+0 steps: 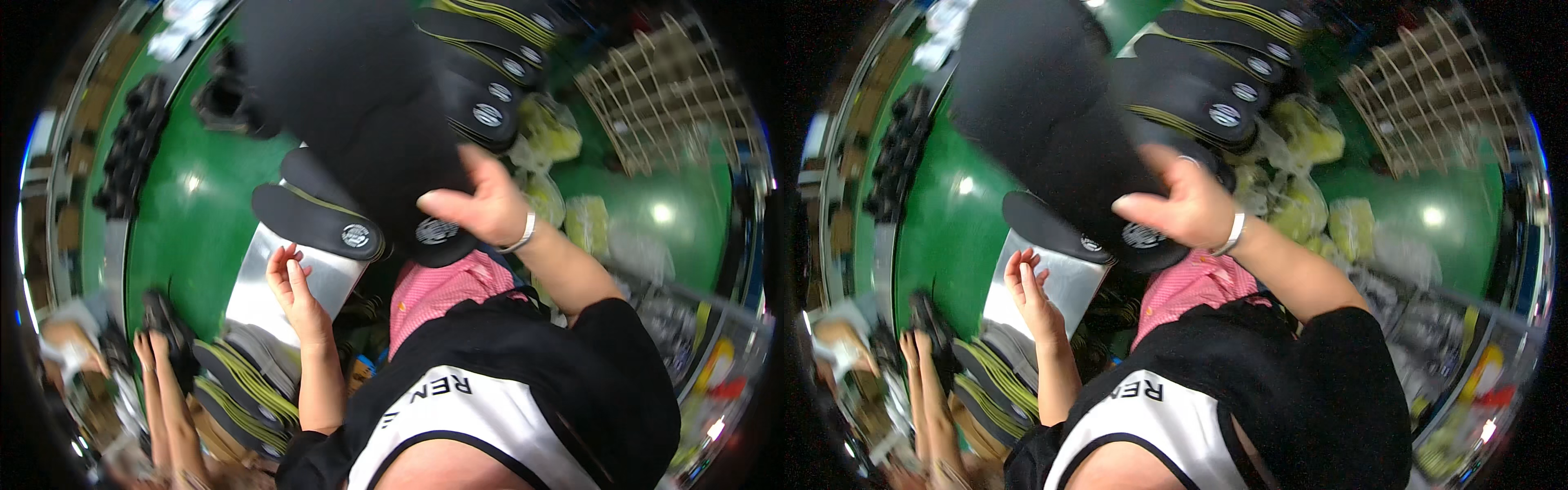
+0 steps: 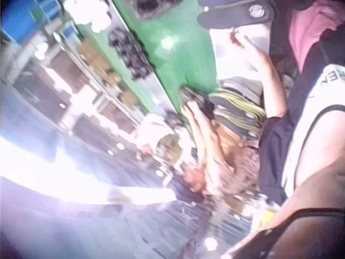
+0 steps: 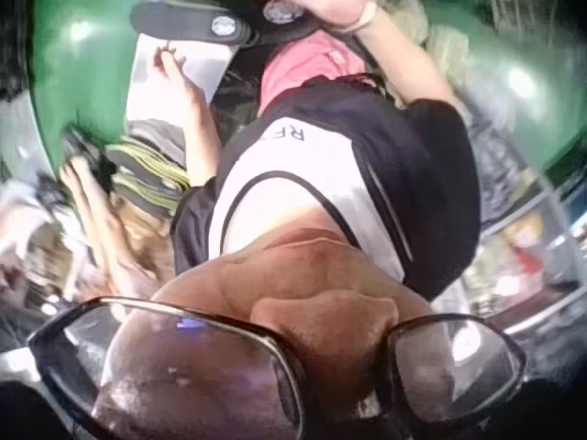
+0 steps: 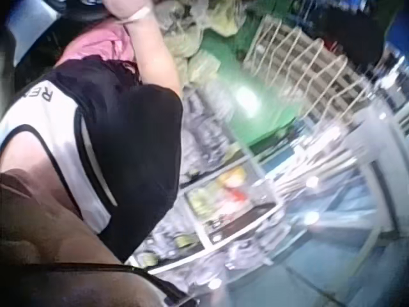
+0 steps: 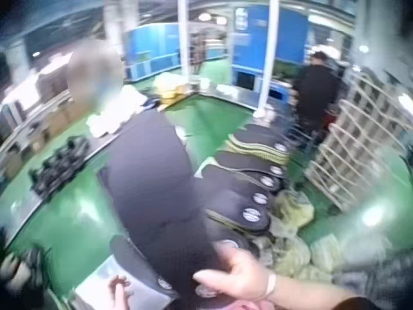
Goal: The person inserts yellow insoles into black shoes on a green conveyor belt. They pick up each shoe, place an insole inside, and return the shoe to the belt. The person also retrieves insoles from plastic bags and stacks them nearby.
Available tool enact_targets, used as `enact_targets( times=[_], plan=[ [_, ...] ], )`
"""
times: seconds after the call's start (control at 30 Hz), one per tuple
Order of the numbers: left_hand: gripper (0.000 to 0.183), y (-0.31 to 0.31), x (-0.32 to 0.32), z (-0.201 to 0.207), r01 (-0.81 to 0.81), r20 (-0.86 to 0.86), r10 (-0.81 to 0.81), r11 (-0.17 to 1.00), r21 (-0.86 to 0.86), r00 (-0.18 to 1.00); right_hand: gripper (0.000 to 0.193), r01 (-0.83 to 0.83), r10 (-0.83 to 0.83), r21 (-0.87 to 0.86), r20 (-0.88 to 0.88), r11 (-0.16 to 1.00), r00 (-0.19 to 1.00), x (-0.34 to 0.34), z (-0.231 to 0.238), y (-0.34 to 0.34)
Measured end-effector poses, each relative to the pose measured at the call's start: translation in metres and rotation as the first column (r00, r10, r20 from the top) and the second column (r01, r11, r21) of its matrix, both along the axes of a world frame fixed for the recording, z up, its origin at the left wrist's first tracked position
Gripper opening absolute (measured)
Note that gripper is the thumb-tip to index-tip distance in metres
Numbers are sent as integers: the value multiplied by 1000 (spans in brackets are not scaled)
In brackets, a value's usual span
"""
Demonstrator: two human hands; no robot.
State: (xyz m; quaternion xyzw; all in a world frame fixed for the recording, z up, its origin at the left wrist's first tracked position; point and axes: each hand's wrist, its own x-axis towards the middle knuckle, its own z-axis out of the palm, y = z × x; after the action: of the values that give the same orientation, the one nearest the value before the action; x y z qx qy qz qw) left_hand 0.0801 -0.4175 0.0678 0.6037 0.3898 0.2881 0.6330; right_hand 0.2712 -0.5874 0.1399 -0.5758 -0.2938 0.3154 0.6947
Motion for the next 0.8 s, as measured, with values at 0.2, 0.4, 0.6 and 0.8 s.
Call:
enact_targets(
  times=[0.2,0.4,0.6,0.8],
  plan=[
    [37,-7,65,-4,310,-115,-289,870,382,951,36,770,-741,-40,-307,637,597,13,-75,-176],
    [46,-35,161,1,533,-260,-480,613,584,838,41,885,-868,-249,-417,394,269,-31,-197,-308],
    [56,-84,305,-26,601,-466,-444,232,765,765,40,816,-820,-347,-518,463,245,-24,-249,-339],
    [62,-129,420,-57,600,-596,-236,-65,798,767,42,745,-676,-260,-661,614,327,112,-300,-364]
  ],
)
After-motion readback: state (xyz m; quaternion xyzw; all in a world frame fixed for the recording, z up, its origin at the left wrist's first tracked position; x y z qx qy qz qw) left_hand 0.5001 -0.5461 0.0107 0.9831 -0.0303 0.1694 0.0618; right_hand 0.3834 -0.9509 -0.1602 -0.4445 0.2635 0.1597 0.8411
